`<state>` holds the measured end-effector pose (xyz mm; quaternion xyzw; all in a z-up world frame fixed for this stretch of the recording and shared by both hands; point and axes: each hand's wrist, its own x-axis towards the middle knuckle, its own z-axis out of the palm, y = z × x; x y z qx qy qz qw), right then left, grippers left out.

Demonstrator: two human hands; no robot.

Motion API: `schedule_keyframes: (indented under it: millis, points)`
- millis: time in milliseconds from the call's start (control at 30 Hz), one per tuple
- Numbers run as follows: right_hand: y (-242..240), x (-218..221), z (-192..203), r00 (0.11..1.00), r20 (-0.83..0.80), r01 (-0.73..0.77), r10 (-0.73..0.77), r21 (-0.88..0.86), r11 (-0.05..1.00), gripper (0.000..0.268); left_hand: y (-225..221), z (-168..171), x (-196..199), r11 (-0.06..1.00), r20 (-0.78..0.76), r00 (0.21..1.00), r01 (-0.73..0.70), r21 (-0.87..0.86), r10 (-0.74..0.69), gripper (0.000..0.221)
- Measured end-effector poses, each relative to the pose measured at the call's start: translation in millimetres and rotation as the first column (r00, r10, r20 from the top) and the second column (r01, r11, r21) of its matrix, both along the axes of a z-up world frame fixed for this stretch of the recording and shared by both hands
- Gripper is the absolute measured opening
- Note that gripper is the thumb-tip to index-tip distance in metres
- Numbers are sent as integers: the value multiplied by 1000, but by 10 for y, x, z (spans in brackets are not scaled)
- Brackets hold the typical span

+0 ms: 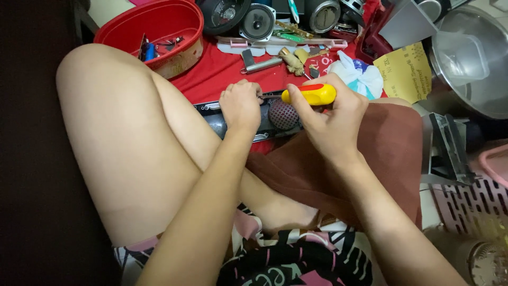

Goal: Using a manual screwdriver to remove screws and disassemble parts of an electronic device.

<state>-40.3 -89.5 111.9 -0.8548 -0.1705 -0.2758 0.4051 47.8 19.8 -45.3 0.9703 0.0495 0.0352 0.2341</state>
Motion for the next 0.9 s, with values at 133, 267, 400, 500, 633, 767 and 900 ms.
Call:
schedule_keyframes:
  millis: [133,267,400,500,633,767,900]
  points:
    - [-3,59,6,1000,-14,25,-25,-10,1000,16,-9,-169,64,1000,47,999,10,18,-10,29]
    - [-36,178,58,998,-39,38,-40,-49,998,16,-15,-183,80,1000,48,999,8,16,-8,29]
    - [-33,268,106,997,-71,16,-25,-123,992,20,3,-278,103,997,94,994,48,61,-53,27]
    - [-10,291,157,991,-131,-56,36,-156,986,19,1,-234,78,999,95,995,40,12,-41,26]
    - [-16,271,141,988,-147,-72,46,-177,982,19,28,-194,54,999,121,992,45,11,-46,25]
    - [-127,226,161,994,-95,35,-55,-196,980,17,8,-223,68,998,127,990,61,33,-65,22]
    - [-145,175,146,992,-92,69,-82,-137,988,18,45,-120,34,998,99,993,66,16,-68,17]
